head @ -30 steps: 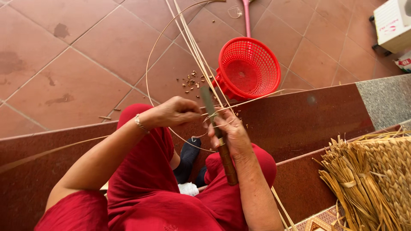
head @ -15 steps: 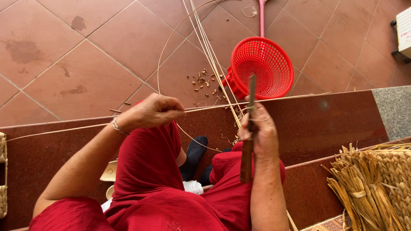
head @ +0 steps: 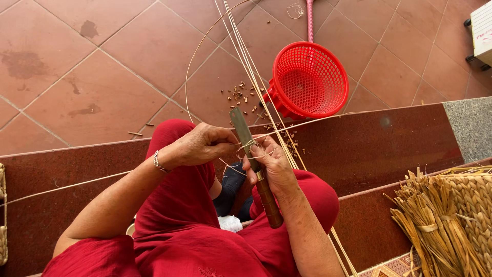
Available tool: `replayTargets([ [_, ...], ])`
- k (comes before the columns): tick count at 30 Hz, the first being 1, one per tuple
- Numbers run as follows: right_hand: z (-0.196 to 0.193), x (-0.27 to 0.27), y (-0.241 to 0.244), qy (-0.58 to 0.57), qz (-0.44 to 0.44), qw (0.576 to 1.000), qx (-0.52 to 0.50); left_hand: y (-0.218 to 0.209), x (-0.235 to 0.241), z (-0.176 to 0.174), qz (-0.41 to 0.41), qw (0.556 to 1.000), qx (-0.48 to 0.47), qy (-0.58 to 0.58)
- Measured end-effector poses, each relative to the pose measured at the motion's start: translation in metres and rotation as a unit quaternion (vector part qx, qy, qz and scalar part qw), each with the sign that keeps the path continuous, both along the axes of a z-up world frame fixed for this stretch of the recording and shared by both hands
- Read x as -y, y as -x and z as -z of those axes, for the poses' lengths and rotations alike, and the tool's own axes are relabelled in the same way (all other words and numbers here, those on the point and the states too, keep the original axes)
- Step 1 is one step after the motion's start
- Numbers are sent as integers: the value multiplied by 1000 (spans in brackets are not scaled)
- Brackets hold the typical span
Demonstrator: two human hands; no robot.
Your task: The person sits on the floor and uses a knife to shave thin strips from bamboo rods. The person holds the bamboo in one hand and the knife in the other, repeatedly scraping the surface to produce fine shavings that fall onto the floor.
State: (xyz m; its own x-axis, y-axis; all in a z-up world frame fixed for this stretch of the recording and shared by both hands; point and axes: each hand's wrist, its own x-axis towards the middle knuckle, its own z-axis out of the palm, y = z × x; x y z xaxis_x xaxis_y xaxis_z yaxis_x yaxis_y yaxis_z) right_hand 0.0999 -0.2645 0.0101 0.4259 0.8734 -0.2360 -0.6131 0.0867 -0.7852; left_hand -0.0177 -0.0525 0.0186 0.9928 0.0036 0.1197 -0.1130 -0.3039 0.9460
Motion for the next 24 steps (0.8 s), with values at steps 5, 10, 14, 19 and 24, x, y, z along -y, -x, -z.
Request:
replayTargets([
  [5, 0, 4, -6, -13, 23, 1000, 13, 6, -3, -6, -2, 998, -65, 16],
  [10, 2, 7, -15, -34, 37, 999, -2, 15, -6, -14, -9, 996, -77, 53],
  [14, 4, 10, -20, -28, 56, 998, 13, 22, -11, -19, -9, 996, -89, 32],
  [19, 3, 17, -29, -50, 88, 995, -8, 34, -21, -22, -20, 994, -104, 35],
  [24, 4, 21, -34, -69, 102, 992, -10, 51, -36, -25, -19, 995, -94, 30],
])
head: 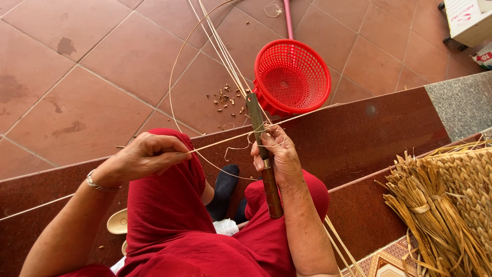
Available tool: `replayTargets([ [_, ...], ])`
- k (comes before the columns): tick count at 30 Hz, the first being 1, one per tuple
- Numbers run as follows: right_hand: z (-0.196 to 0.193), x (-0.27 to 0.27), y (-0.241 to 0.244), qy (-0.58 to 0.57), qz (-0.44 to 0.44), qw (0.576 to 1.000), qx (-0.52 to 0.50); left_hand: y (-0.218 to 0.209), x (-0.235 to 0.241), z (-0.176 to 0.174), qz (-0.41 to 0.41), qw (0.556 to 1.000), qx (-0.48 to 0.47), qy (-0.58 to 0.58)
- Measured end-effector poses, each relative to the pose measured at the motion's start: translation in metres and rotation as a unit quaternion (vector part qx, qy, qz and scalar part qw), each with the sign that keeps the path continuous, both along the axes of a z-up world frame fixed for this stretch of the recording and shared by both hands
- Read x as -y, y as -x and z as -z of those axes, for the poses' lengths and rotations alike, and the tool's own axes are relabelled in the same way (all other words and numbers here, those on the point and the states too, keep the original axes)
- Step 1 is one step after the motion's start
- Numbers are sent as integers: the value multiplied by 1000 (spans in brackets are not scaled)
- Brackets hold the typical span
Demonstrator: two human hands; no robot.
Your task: The person sits on the floor and uses a knife to shave thin strips from bamboo rods. The person holds the bamboo in one hand and the knife in the other, repeatedly scraping the surface to produce fine shavings that fall onto the floor.
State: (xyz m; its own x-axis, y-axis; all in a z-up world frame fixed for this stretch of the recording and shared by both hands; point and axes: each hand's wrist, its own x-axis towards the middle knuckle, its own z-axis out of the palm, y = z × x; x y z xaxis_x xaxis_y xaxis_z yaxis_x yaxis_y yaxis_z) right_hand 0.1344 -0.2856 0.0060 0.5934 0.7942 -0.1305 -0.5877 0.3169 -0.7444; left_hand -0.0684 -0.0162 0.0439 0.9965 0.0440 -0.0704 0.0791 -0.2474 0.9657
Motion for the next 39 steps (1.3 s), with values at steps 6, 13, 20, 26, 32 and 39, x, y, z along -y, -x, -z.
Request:
replayTargets([
  [6, 3, 3, -7, -13, 11, 1000, -3, 19, -14, 2, -19, 999, -35, 22],
  [13, 2, 10, -15, -15, 37, 999, -6, 44, -39, 12, -59, 994, -85, 18],
  [20, -2, 18, -22, -32, 51, 998, -6, 72, -70, 30, -107, 985, -133, 28],
  [26, 0, 29, -36, -49, 89, 995, 7, 93, -102, 51, -148, 981, -126, -4],
  [32, -4, 44, -49, -54, 136, 989, 19, 106, -130, 54, -184, 968, -168, 13],
  [39, -14, 21, -19, -8, 24, 1000, -4, 28, -72, 42, -106, 987, -116, 19],
])
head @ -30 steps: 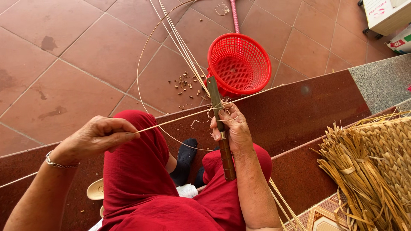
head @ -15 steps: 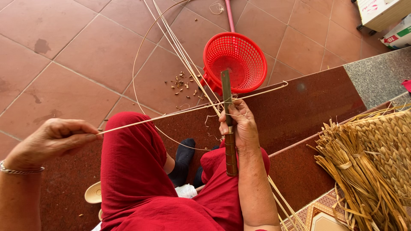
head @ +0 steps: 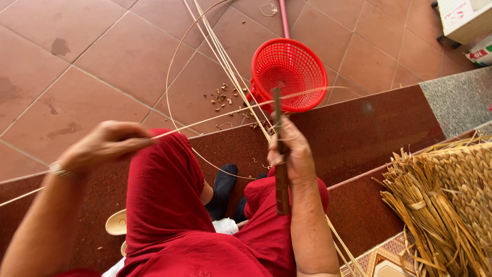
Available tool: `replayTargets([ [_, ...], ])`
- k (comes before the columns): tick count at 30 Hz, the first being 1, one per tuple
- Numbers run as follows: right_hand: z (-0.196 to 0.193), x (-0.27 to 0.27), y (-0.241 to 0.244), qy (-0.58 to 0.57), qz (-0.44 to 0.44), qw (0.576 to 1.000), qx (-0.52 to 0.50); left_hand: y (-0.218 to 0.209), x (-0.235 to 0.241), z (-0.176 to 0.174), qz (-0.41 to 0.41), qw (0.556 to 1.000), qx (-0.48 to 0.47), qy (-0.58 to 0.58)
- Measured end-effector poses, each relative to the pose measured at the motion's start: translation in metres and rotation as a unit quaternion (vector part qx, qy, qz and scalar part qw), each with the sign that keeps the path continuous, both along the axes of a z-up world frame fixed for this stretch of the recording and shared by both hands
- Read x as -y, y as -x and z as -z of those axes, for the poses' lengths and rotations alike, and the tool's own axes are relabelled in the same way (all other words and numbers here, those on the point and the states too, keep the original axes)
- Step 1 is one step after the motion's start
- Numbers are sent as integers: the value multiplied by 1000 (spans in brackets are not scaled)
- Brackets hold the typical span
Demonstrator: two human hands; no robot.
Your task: The person sits on the floor and uses a knife to shave thin strips from bamboo rods. The person holds the bamboo in one hand and the knife in the other, repeatedly scraping the surface to produce fine shavings that fall onto the floor.
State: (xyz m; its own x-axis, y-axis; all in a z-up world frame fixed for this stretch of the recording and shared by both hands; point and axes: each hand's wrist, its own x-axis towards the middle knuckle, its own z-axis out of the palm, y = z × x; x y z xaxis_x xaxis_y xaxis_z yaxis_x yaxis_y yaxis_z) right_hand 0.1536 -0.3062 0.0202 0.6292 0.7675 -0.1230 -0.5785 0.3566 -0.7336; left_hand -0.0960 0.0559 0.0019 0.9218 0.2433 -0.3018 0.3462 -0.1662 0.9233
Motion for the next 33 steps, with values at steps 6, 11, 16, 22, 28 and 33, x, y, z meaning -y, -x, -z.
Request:
replayTargets([
  [6, 2, -29, 34, 79, -131, 988, 0, -91, 86, -3, 106, 986, 128, 11],
  [11, 9, -26, 24, 93, -59, 994, 16, -101, 100, -13, 161, 965, 207, -23],
  [16, 1, -8, -8, 77, 73, 994, 2, -61, 67, -32, 126, 987, 83, -54],
  [22, -3, -19, 21, 83, -13, 994, 64, -50, 75, -23, 98, 988, 114, -44],
  [28, 1, -37, 52, 93, -121, 988, 33, -84, 111, -8, 113, 973, 193, -53],
  [33, 3, -32, 48, 84, -122, 988, 33, -88, 117, -9, 100, 979, 180, -14],
])
